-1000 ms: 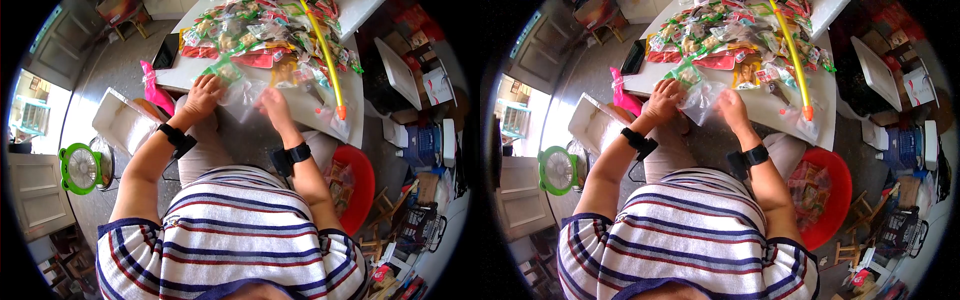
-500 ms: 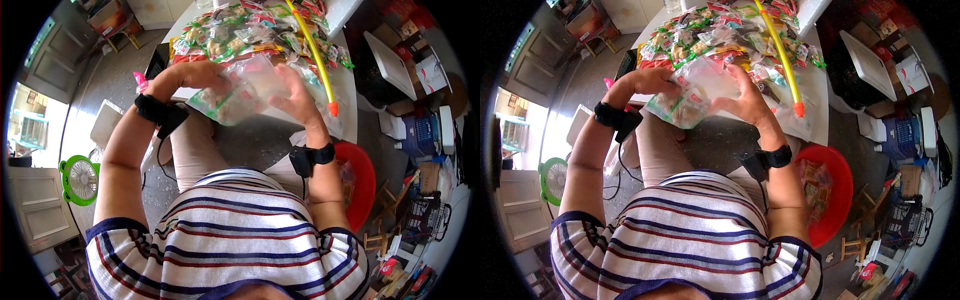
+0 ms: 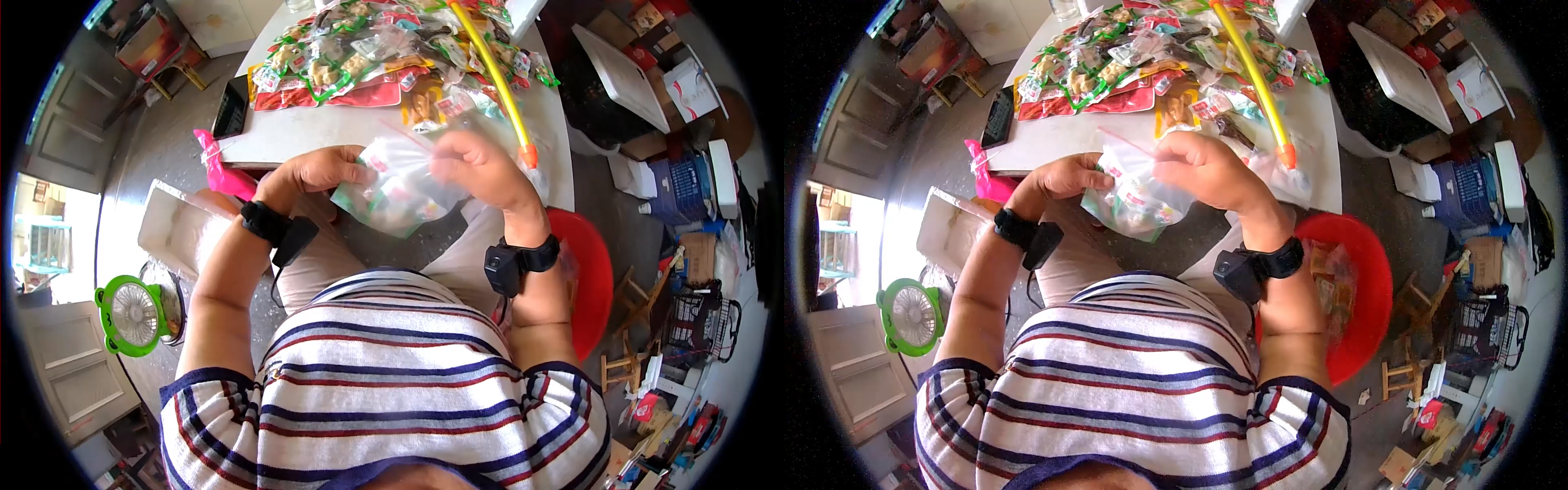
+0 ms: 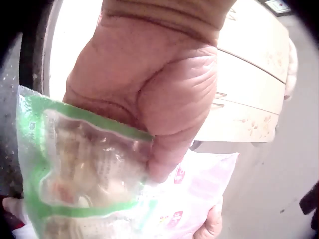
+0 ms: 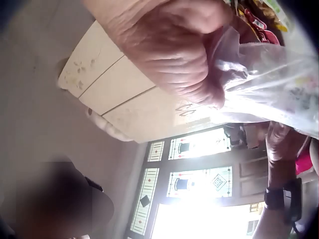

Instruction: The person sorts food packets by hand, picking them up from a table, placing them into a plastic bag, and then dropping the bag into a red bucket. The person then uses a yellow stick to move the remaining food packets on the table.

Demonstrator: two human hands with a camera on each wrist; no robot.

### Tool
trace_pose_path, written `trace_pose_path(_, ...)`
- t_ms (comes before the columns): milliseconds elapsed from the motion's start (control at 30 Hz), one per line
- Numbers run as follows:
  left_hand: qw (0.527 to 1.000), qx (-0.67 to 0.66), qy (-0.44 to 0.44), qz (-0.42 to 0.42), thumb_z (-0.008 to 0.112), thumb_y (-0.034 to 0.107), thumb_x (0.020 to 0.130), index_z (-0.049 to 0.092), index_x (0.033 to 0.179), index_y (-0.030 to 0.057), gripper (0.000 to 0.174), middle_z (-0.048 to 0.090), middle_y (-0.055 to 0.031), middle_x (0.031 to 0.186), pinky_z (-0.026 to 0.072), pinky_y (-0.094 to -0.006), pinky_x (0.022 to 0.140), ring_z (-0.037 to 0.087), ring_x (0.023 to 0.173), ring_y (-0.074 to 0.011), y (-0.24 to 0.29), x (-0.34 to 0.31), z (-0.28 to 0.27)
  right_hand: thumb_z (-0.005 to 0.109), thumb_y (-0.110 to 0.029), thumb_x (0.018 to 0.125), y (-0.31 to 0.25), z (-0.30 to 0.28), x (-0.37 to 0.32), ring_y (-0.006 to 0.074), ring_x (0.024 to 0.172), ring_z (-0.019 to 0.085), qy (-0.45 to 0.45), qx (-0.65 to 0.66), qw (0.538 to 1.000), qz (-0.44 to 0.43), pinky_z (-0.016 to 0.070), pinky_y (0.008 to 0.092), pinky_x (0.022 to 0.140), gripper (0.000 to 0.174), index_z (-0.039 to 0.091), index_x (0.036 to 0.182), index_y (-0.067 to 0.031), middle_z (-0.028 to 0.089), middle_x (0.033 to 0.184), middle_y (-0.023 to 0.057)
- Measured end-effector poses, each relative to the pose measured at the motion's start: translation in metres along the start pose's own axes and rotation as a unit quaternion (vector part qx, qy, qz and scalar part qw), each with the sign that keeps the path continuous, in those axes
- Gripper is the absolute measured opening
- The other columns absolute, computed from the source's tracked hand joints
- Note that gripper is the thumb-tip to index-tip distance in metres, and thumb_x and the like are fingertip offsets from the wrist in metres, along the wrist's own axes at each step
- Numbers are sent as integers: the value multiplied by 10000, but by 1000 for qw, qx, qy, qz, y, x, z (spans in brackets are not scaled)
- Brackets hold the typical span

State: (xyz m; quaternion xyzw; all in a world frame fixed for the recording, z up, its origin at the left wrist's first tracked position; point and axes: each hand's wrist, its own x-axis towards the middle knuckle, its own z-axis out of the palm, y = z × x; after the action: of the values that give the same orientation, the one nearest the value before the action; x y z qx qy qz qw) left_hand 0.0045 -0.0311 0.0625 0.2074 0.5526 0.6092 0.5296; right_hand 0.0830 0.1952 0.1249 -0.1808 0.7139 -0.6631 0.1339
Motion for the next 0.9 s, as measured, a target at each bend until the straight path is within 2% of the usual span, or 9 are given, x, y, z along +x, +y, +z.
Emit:
trace_pose_path(33, 1000, 6, -11, 13, 536, 142, 769, 483, 1064, 16, 325, 548, -49, 978, 378, -278, 813, 495, 908, -147, 0, 1, 6, 545, -87, 755, 0, -1, -1, 52, 678, 456, 1, -83, 997, 0, 373, 193, 604, 76, 522, 800, -30, 508, 730, -12)
trace_pose_path(300, 988, 42, -1, 148, 473, 134, 815, 513, 1031, 18, 248, 546, -35, 964, 351, -258, 828, 469, 908, -118, 19, 2, 47, 543, -108, 754, -15, 1, -23, 98, 653, 472, 3, -235, 972, 20, 380, 226, 590, 117, 514, 804, -7, 515, 696, 39)
trace_pose_path(400, 969, 178, 131, 112, 463, 142, 823, 544, 931, 11, 188, 554, -20, 881, 376, -238, 752, 471, 832, -101, 20, 2, 57, 542, -121, 751, -16, -5, -38, 128, 614, 476, 20, -277, 961, -4, 380, 243, 564, 132, 509, 801, -3, 509, 668, 67)
trace_pose_path(467, 936, 270, 177, 141, 464, 164, 827, 527, 769, 18, 170, 456, 9, 647, 369, -237, 631, 427, 667, -81, 13, 4, 55, 542, -130, 748, -23, -2, -47, 148, 590, 474, 43, -313, 949, 5, 379, 250, 548, 145, 508, 804, 0, 505, 654, 82)
trace_pose_path(500, 920, 267, 176, 228, 458, 174, 831, 516, 751, 19, 184, 406, 19, 615, 380, -228, 555, 409, 601, -73, 3, 10, 54, 544, -135, 743, -13, -2, -50, 176, 587, 487, 58, -301, 952, -20, 387, 269, 546, 157, 507, 815, -1, 512, 657, 97)
trace_pose_path(533, 944, 230, 181, 149, 445, 177, 837, 516, 788, 19, 180, 442, 9, 645, 385, -202, 477, 430, 569, -65, 5, 6, 58, 541, -154, 737, -3, -1, -54, 215, 606, 515, 74, -303, 948, -60, 395, 297, 555, 175, 510, 829, -8, 529, 669, 118)
trace_pose_path(600, 938, 252, 154, 180, 432, 172, 841, 512, 839, 7, 183, 472, -7, 671, 374, -178, 415, 453, 546, -59, 4, 6, 67, 530, -172, 733, -3, 7, -58, 259, 636, 530, 73, -340, 937, 24, 402, 322, 571, 186, 510, 831, -16, 541, 689, 140)
trace_pose_path(800, 950, 233, 103, 182, 419, 162, 851, 499, 923, -19, 210, 500, -34, 710, 411, -208, 527, 488, 593, -98, -8, 6, 70, 512, -146, 734, 20, 11, -79, 297, 635, 510, 136, -309, 940, -56, 397, 350, 571, 134, 510, 783, -22, 518, 661, 133)
trace_pose_path(900, 960, 195, 75, 186, 424, 151, 847, 499, 921, -21, 202, 509, -52, 743, 409, -234, 586, 494, 625, -121, -24, 10, 64, 516, -144, 742, 19, 2, -98, 272, 669, 513, 133, -315, 940, -27, 395, 328, 577, 135, 513, 782, -15, 522, 709, 133)
